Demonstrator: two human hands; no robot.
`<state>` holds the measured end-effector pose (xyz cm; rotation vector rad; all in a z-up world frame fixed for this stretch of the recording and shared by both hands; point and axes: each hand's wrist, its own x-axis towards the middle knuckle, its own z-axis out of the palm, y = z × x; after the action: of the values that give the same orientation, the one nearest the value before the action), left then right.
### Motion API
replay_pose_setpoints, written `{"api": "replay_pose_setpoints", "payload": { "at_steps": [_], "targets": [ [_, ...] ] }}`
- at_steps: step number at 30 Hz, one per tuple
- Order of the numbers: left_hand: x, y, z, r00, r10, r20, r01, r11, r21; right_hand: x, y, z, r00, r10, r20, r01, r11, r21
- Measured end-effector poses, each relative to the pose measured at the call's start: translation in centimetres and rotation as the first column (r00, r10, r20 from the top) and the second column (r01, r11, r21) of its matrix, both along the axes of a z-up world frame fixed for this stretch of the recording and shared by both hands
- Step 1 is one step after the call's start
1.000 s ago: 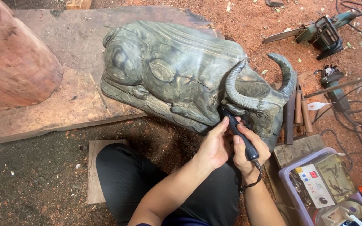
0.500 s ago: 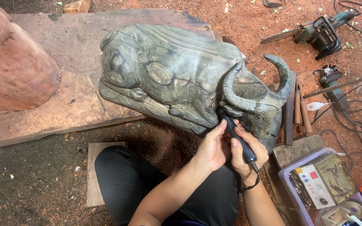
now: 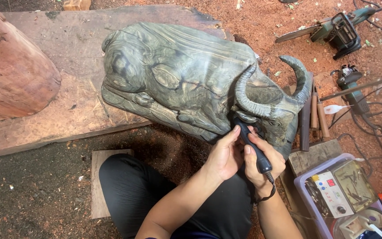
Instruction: The person uses a rotary carving tool to refine details on a wooden buffalo sculpture, focusing on the head and horn areas. The person occasionally pauses to wipe away wood dust and reposition the tool.
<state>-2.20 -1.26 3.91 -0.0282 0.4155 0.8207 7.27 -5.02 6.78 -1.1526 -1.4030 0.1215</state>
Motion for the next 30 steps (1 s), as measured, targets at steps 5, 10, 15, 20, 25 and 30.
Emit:
{"api": "replay_pose_setpoints", "payload": {
  "at_steps": [5,10,15,20,25,30],
  "targets": [
    [-0.5,-0.2,1.3,1.000,0.010,-0.001,-0.010,1.000,0.001,-0.4,-0.1,0.7,1.000,-0.006,0.025,0.007,1.000,-0.026],
    [-0.5,0.0,1.1,1.000,0.021,0.004,-0.022,1.000,0.005,-0.3,0.0,1.2,1.000,-0.009,0.020,0.010,0.999,-0.031],
    [-0.6,0.0,1.1,1.000,0.025,0.005,-0.025,1.000,0.001,-0.9,0.0,1.9,1.000,-0.003,0.005,0.003,0.999,-0.053],
    [-0.3,-0.1,-0.1,1.000,0.022,0.011,-0.022,1.000,0.006,-0.8,0.0,1.5,1.000,-0.015,0.024,0.016,0.998,-0.058],
    [-0.7,0.1,0.3,0.999,0.026,0.040,-0.024,0.998,-0.053,-1.0,-0.8,2.1,0.991,-0.030,0.134,0.050,0.989,-0.141],
    [-0.4,0.1,-0.1,0.997,0.046,0.057,-0.043,0.998,-0.053,-1.0,-0.7,1.8,0.989,-0.036,0.143,0.052,0.993,-0.110]
  ]
}}
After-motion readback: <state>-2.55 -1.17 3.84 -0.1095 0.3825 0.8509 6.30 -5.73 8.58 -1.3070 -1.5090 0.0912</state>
